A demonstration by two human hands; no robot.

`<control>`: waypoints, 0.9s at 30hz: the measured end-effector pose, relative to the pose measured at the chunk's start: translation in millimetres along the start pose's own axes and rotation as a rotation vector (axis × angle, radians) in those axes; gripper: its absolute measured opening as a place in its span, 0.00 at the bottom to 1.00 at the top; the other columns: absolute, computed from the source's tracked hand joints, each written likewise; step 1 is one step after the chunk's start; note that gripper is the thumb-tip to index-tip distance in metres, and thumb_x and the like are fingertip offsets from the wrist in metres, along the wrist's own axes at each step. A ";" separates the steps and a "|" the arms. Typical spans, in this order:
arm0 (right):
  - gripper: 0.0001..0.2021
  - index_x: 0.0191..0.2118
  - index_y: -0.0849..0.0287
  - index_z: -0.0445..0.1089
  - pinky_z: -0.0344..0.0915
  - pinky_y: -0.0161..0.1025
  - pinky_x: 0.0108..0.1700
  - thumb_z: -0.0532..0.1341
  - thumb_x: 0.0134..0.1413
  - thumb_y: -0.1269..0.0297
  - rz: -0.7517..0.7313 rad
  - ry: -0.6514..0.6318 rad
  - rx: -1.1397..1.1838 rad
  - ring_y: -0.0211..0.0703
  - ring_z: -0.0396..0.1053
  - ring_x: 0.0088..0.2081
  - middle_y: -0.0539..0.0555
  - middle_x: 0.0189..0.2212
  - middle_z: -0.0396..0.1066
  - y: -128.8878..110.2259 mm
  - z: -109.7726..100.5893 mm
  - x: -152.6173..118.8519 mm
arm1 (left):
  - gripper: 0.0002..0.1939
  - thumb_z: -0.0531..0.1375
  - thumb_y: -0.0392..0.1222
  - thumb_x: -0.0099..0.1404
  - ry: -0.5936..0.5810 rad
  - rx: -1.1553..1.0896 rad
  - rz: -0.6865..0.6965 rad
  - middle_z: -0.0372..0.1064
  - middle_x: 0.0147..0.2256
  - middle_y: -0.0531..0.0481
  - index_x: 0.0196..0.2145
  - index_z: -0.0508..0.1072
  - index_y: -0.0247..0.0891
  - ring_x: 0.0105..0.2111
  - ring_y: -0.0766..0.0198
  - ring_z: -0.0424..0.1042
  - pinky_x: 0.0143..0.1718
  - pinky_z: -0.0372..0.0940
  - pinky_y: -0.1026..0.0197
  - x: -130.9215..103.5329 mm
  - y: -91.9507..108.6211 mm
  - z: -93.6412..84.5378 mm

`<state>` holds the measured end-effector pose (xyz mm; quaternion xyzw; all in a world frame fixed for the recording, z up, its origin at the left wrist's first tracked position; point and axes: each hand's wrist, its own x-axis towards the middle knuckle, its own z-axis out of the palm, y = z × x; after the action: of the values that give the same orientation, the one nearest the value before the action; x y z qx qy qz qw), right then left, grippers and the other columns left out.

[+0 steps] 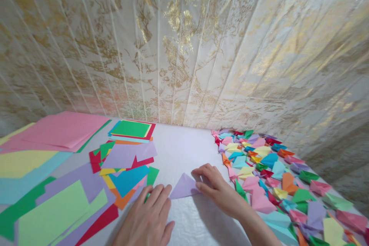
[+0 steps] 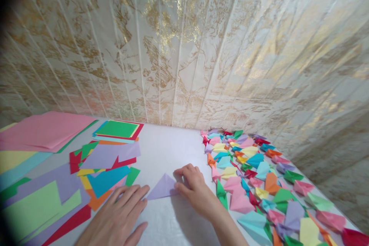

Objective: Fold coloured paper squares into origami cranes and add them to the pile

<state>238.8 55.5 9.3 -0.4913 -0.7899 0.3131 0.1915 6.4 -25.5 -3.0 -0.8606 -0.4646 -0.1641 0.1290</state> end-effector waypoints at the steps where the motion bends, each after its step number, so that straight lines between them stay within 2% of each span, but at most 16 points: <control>1: 0.15 0.46 0.54 0.70 0.59 0.48 0.52 0.58 0.53 0.72 -0.024 0.015 -0.038 0.49 0.64 0.46 0.54 0.43 0.68 -5.3 4.9 0.4 | 0.10 0.59 0.45 0.65 0.003 -0.001 0.007 0.75 0.50 0.46 0.41 0.76 0.39 0.48 0.53 0.72 0.49 0.63 0.51 0.6 -1.0 -0.3; 6: 0.20 0.45 0.54 0.71 0.59 0.46 0.48 0.61 0.46 0.80 -0.143 0.108 -0.194 0.49 0.63 0.46 0.54 0.45 0.68 -18.4 23.5 1.9 | 0.09 0.59 0.42 0.63 0.101 -0.025 -0.051 0.71 0.54 0.43 0.41 0.72 0.39 0.51 0.51 0.70 0.50 0.64 0.51 -1.6 -2.2 12.2; 8: 0.22 0.46 0.53 0.71 0.59 0.45 0.46 0.60 0.45 0.82 -0.198 0.131 -0.230 0.49 0.62 0.46 0.54 0.46 0.68 -18.2 25.2 1.9 | 0.15 0.58 0.37 0.61 0.133 -0.030 -0.053 0.67 0.58 0.43 0.47 0.70 0.38 0.56 0.51 0.66 0.53 0.63 0.52 -2.7 -1.5 15.8; 10: 0.23 0.45 0.51 0.72 0.57 0.43 0.45 0.59 0.46 0.85 -0.252 0.133 -0.251 0.48 0.62 0.45 0.53 0.45 0.68 -17.6 24.6 1.8 | 0.26 0.56 0.32 0.60 0.130 -0.047 -0.051 0.64 0.60 0.44 0.57 0.64 0.37 0.58 0.54 0.63 0.56 0.61 0.53 -1.8 -0.9 14.6; 13: 0.18 0.39 0.53 0.72 0.56 0.42 0.43 0.58 0.50 0.85 -0.338 0.122 -0.256 0.45 0.62 0.42 0.51 0.40 0.70 -17.1 22.0 1.7 | 0.34 0.54 0.28 0.60 0.087 -0.084 -0.012 0.64 0.61 0.46 0.64 0.56 0.36 0.60 0.57 0.61 0.58 0.59 0.54 2.0 -1.7 8.2; 16: 0.15 0.36 0.56 0.71 0.55 0.42 0.43 0.56 0.52 0.85 -0.403 0.141 -0.253 0.43 0.62 0.40 0.51 0.38 0.71 -16.7 18.5 1.7 | 0.29 0.54 0.29 0.61 0.032 -0.077 0.075 0.62 0.62 0.50 0.60 0.64 0.42 0.61 0.55 0.59 0.59 0.58 0.51 3.5 -4.8 8.0; 18: 0.16 0.35 0.56 0.70 0.55 0.42 0.44 0.55 0.49 0.86 -0.410 0.139 -0.262 0.43 0.62 0.40 0.51 0.39 0.71 -16.7 15.6 1.5 | 0.26 0.54 0.30 0.61 0.010 -0.073 0.110 0.61 0.63 0.51 0.56 0.68 0.44 0.62 0.53 0.58 0.59 0.58 0.49 2.3 -7.3 12.9; 20: 0.18 0.34 0.56 0.69 0.56 0.42 0.45 0.54 0.43 0.87 -0.400 0.088 -0.269 0.44 0.63 0.42 0.51 0.40 0.72 -17.3 11.9 1.1 | 0.26 0.55 0.30 0.61 -0.008 -0.087 0.122 0.62 0.62 0.51 0.56 0.68 0.44 0.61 0.52 0.59 0.58 0.58 0.48 0.7 -8.9 17.7; 23: 0.22 0.37 0.56 0.69 0.57 0.42 0.48 0.53 0.36 0.86 -0.392 -0.016 -0.262 0.46 0.63 0.45 0.50 0.40 0.73 -19.2 5.5 0.1 | 0.26 0.55 0.30 0.60 -0.044 -0.105 0.110 0.67 0.59 0.51 0.56 0.68 0.43 0.56 0.53 0.65 0.56 0.60 0.48 1.1 -8.7 16.6; 25: 0.21 0.40 0.55 0.70 0.58 0.42 0.48 0.56 0.39 0.83 -0.411 -0.056 -0.263 0.46 0.64 0.45 0.51 0.41 0.73 -20.3 1.8 -0.6 | 0.23 0.57 0.32 0.60 -0.053 -0.113 0.094 0.71 0.55 0.50 0.54 0.70 0.42 0.52 0.55 0.69 0.54 0.62 0.50 3.4 -7.3 10.1; 27: 0.14 0.41 0.54 0.72 0.60 0.42 0.48 0.59 0.48 0.77 -0.432 -0.067 -0.267 0.46 0.66 0.44 0.52 0.42 0.73 -20.4 -0.3 -1.1 | 0.19 0.60 0.36 0.61 -0.044 -0.125 0.063 0.74 0.51 0.49 0.51 0.72 0.40 0.48 0.55 0.72 0.51 0.64 0.51 5.5 -6.1 2.7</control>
<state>226.1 48.1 23.5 -0.3214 -0.9168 0.1741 0.1611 4.6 -17.0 -2.9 -0.8846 -0.4288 -0.1696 0.0701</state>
